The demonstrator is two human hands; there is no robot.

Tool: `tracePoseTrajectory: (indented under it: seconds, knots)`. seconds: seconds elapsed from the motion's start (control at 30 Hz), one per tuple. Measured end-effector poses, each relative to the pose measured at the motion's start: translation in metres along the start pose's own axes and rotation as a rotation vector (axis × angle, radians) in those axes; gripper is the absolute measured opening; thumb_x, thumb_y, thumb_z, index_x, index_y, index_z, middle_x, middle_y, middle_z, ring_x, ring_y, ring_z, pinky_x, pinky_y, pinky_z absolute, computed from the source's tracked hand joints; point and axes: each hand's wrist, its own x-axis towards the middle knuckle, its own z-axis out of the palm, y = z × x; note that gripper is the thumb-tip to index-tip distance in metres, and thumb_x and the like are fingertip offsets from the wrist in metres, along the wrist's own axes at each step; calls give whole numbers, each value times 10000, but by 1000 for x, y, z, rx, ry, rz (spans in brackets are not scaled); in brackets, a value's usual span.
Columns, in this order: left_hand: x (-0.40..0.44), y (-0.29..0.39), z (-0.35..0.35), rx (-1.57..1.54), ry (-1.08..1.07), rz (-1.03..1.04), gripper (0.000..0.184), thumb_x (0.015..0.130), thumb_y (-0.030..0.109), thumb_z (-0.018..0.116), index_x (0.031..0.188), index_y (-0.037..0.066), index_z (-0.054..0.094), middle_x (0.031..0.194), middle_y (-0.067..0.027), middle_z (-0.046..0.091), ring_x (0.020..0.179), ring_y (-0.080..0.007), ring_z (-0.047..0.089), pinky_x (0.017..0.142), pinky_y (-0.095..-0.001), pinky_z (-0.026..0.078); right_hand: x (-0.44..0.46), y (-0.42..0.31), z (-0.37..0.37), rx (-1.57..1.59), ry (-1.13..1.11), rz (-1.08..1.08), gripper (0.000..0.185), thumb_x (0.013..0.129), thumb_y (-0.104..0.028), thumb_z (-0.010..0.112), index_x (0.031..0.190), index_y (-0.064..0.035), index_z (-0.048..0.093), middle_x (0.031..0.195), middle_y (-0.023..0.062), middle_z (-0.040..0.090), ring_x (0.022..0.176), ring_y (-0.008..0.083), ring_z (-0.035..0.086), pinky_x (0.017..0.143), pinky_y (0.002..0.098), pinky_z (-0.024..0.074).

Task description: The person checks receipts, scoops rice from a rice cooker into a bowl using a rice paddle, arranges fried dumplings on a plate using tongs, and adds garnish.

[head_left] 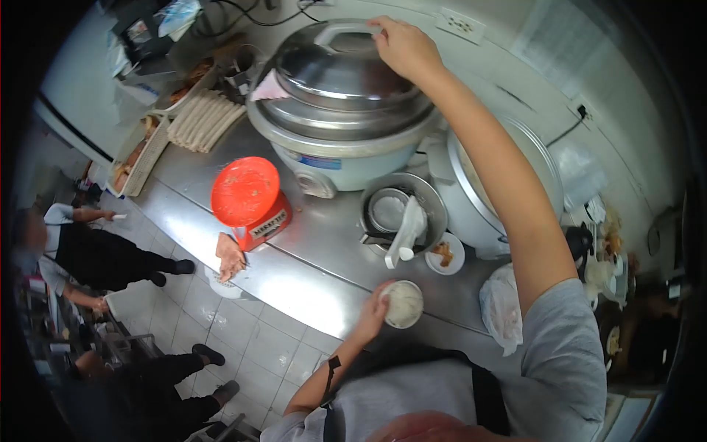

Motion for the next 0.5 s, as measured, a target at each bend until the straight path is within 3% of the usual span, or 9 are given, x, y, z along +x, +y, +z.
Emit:
tracePoseTrajectory:
  seconds: [0.07, 0.13, 0.2, 0.33, 0.4, 0.47, 0.5]
  knots:
    - [15, 4, 6, 40, -40, -7, 422, 995, 288, 388, 1304, 17, 481, 1241, -194, 556, 1187, -303, 506, 1026, -363, 366, 16, 32, 63, -56, 0, -8, 277, 889, -194, 516, 1146, -101, 566, 1032, 196, 642, 915, 371, 634, 802, 454, 515]
    - [22, 2, 10, 137, -57, 19, 396, 977, 239, 411, 1304, 29, 485, 1235, -204, 544, 1180, -338, 498, 1023, -381, 364, 35, 37, 81, -113, -55, -4, 299, 898, -146, 488, 1191, -100, 526, 1060, 217, 627, 936, 394, 624, 820, 471, 508]
    - [35, -1, 12, 307, 15, 249, 394, 958, 210, 415, 1300, 31, 490, 1213, -203, 535, 1136, -359, 496, 1000, -394, 376, 40, 43, 76, -198, -191, 39, 300, 905, -108, 458, 1201, -95, 509, 1055, 238, 619, 945, 417, 616, 829, 489, 500]
    - [49, -16, -6, 490, 82, 445, 380, 930, 161, 429, 1277, 31, 517, 1177, -190, 524, 1067, -349, 495, 956, -394, 394, 38, 62, 1, -239, -54, -56, 277, 923, -120, 423, 1182, -88, 516, 1019, 266, 618, 955, 444, 600, 817, 503, 493]
    - [49, -19, -11, 442, 47, 396, 369, 928, 147, 435, 1266, 34, 534, 1185, -185, 524, 1070, -344, 493, 962, -389, 387, 15, 67, -65, -240, 37, 8, 292, 921, -141, 456, 1202, -106, 530, 1010, 256, 627, 948, 446, 592, 809, 496, 490]
    - [49, -9, -15, 421, 45, 376, 351, 923, 129, 470, 1250, 35, 554, 1159, -170, 553, 1050, -308, 515, 941, -375, 401, -22, 91, -129, -261, -112, 164, 354, 907, -113, 498, 1259, -128, 528, 1069, 255, 617, 985, 443, 583, 811, 481, 478]
    - [43, 5, -18, 419, 59, 372, 339, 918, 118, 503, 1241, 35, 565, 1128, -157, 581, 1029, -275, 538, 918, -363, 419, -51, 110, -153, -298, -107, 133, 375, 896, -78, 500, 1267, -127, 526, 1067, 268, 609, 993, 438, 584, 802, 474, 472]
